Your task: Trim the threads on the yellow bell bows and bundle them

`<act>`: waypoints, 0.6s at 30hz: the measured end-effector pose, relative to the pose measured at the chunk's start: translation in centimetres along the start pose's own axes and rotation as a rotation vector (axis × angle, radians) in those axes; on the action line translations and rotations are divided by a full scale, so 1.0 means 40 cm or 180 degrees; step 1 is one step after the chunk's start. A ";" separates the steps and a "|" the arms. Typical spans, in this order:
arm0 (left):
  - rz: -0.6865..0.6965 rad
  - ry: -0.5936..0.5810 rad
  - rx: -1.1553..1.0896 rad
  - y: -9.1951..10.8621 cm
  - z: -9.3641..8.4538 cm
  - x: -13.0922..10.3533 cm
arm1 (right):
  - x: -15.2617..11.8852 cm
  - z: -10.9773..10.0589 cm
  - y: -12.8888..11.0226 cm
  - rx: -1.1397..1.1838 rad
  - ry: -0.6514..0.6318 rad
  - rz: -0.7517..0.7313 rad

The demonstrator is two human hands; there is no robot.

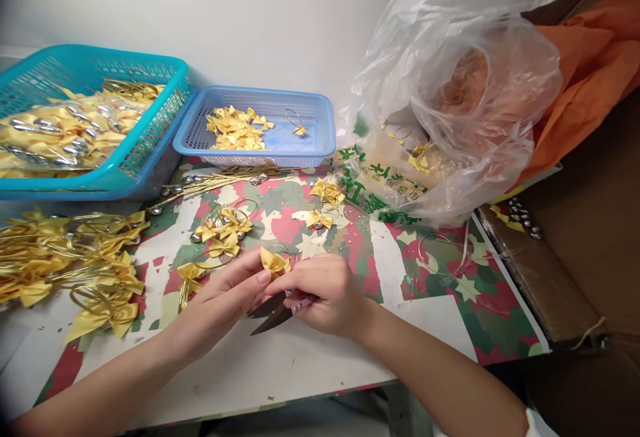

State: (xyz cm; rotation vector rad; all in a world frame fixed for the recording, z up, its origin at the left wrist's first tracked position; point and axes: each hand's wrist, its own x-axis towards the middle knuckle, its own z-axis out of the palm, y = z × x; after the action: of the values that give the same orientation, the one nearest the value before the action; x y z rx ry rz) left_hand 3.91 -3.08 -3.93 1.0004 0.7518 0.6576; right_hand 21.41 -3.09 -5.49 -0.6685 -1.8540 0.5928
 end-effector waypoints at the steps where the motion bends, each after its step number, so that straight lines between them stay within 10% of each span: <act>1: -0.0023 -0.0003 -0.0003 -0.001 -0.001 0.000 | -0.001 -0.001 0.000 0.0039 -0.0047 0.0035; 8: -0.0078 0.0210 0.0184 0.002 -0.006 -0.003 | 0.006 -0.060 -0.016 0.0313 -0.0687 0.0879; 18: 0.0385 0.0388 0.1289 0.017 0.006 -0.004 | 0.010 -0.069 -0.030 0.0776 -0.0423 0.1261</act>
State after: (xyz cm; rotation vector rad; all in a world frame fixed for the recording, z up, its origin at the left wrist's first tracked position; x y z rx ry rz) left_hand 3.90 -3.05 -3.19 1.3935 0.9606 0.6899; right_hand 23.65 -3.42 -3.49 -0.8540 -1.7397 1.1258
